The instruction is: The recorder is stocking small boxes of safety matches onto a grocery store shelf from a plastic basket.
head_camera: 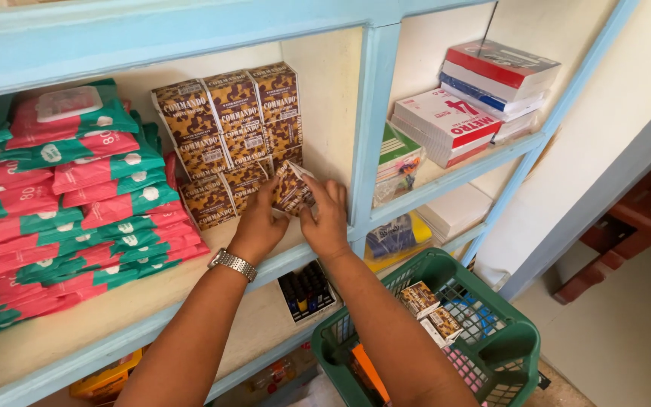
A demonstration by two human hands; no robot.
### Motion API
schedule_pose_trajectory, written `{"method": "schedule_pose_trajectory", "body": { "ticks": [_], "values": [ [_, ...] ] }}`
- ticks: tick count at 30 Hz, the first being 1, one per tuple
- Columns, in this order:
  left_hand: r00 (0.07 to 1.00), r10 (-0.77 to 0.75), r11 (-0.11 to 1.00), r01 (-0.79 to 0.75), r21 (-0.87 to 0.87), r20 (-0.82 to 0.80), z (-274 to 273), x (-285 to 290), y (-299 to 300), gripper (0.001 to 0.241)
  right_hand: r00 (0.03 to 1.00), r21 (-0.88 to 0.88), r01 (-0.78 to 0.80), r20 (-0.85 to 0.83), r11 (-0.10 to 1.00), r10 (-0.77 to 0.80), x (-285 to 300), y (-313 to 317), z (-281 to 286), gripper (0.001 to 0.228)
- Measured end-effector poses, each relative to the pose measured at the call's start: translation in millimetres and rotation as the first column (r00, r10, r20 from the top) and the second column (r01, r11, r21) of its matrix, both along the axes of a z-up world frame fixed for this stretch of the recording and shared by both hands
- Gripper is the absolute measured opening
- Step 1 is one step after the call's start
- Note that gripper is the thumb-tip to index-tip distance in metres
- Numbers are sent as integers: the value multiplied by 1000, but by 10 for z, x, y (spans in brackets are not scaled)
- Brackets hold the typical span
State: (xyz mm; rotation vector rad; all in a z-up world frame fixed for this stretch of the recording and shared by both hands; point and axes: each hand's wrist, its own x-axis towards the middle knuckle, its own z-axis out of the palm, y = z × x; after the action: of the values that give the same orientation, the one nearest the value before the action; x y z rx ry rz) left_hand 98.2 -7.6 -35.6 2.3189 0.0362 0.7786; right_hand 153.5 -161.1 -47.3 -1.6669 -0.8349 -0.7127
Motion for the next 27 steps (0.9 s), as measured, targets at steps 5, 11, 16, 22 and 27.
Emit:
{"method": "schedule_pose_trajectory", "body": {
  "ticks": [5,11,16,22,27],
  "values": [
    [997,-42,999,44,14,-70,-55,24,43,86,999,-1,25,40,1000,-25,-45,-9,55,61],
    [970,7,1000,0,31,-241,101,-78,-65,81,997,-15,62,44,998,-61,-46,15,27,64],
    [949,152,967,-85,239,-277,105,-117,-69,54,993,-61,73,94,995,-67,-64,48,-6,55],
    [969,198,937,-144,317,-146,63,-104,-48,18,997,31,72,15,997,-72,-67,106,-35,30],
    [975,190,939,-146,313,-117,75,-127,-66,14,985,58,168,-57,984,-165,-2,172,-134,15]
  ]
}}
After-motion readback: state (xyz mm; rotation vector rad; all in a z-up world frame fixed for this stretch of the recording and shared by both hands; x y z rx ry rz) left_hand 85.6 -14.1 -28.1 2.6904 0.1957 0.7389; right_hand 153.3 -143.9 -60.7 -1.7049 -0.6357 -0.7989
